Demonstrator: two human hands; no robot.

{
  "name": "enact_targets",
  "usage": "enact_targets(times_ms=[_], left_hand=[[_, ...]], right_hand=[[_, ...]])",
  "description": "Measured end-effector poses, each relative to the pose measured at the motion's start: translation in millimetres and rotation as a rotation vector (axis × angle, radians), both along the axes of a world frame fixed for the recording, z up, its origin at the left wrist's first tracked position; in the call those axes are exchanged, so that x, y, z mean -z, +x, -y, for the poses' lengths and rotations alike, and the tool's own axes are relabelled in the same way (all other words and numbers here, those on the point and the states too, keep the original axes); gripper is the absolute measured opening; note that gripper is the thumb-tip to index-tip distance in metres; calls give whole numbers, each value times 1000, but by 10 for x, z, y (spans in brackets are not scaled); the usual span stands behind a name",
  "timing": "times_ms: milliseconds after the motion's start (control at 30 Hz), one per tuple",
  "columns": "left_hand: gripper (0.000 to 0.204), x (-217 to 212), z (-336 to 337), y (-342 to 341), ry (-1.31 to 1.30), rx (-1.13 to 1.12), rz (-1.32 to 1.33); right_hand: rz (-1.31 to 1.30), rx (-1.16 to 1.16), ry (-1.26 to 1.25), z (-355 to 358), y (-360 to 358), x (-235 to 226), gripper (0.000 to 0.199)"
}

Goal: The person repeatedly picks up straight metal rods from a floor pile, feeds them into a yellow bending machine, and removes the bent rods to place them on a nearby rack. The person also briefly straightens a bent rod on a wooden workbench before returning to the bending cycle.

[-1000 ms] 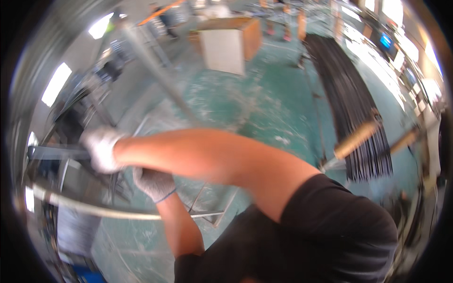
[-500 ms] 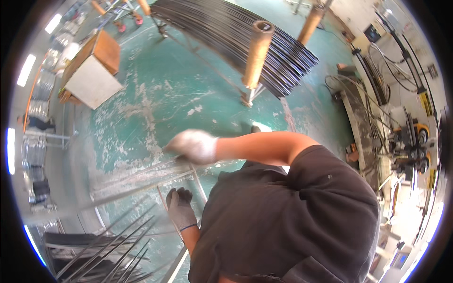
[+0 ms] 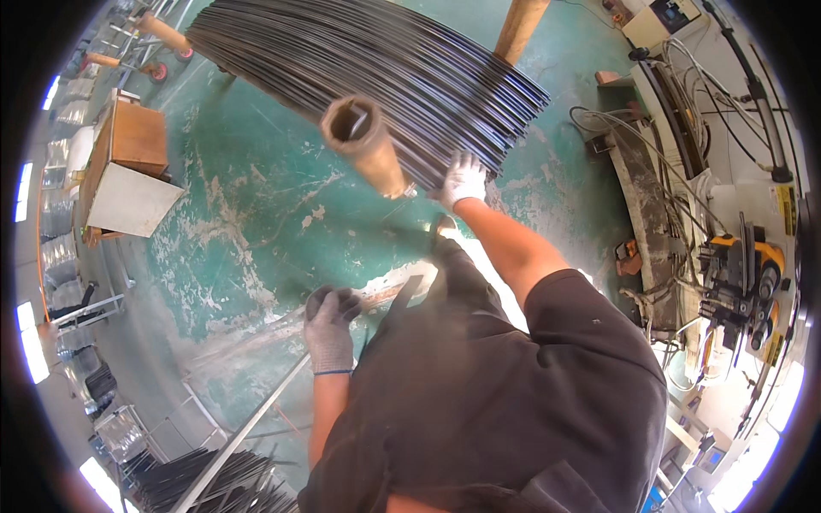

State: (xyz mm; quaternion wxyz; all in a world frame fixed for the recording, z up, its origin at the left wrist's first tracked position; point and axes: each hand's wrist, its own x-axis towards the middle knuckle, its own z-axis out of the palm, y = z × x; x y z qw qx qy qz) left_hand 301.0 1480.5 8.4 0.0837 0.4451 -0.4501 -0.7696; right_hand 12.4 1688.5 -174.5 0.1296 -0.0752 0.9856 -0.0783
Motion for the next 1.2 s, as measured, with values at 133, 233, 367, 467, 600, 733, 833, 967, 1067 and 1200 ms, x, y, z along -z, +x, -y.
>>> enact_targets(times_ms=[133, 233, 367, 467, 600, 733, 833, 967, 1067, 1200], left_hand=[[32, -215, -321, -732, -238, 218, 45], [35, -174, -389, -929, -267, 202, 103], [36, -39, -397, -1035, -109, 95, 197], [35, -8, -435, -1208, -93, 111, 228], [33, -21, -462, -1522, -107, 170, 160], [32, -33, -399, -1587, -110, 188, 77], [32, -49, -337, -1549, -120, 183, 81], [32, 5, -249, -1430, -91, 180, 108], [32, 37, -199, -1388, 7, 131, 84], [30, 52, -170, -1446, -38, 195, 96]], right_hand=[[103, -35, 123, 234, -224, 29, 127], [63, -54, 85, 233, -284, 424, 67], [95, -224, 28, 74, -299, 478, 31], [151, -253, -63, -11, -417, 531, 21], [318, -285, -48, 37, -642, 530, 22], [430, -300, -48, 60, -813, 269, 29], [462, -323, -42, 33, -904, 330, 34], [621, -158, -218, -81, -1015, 425, 32], [942, 65, -608, -253, -1069, 516, 29], [1060, 197, -894, -369, -1083, 287, 27]])
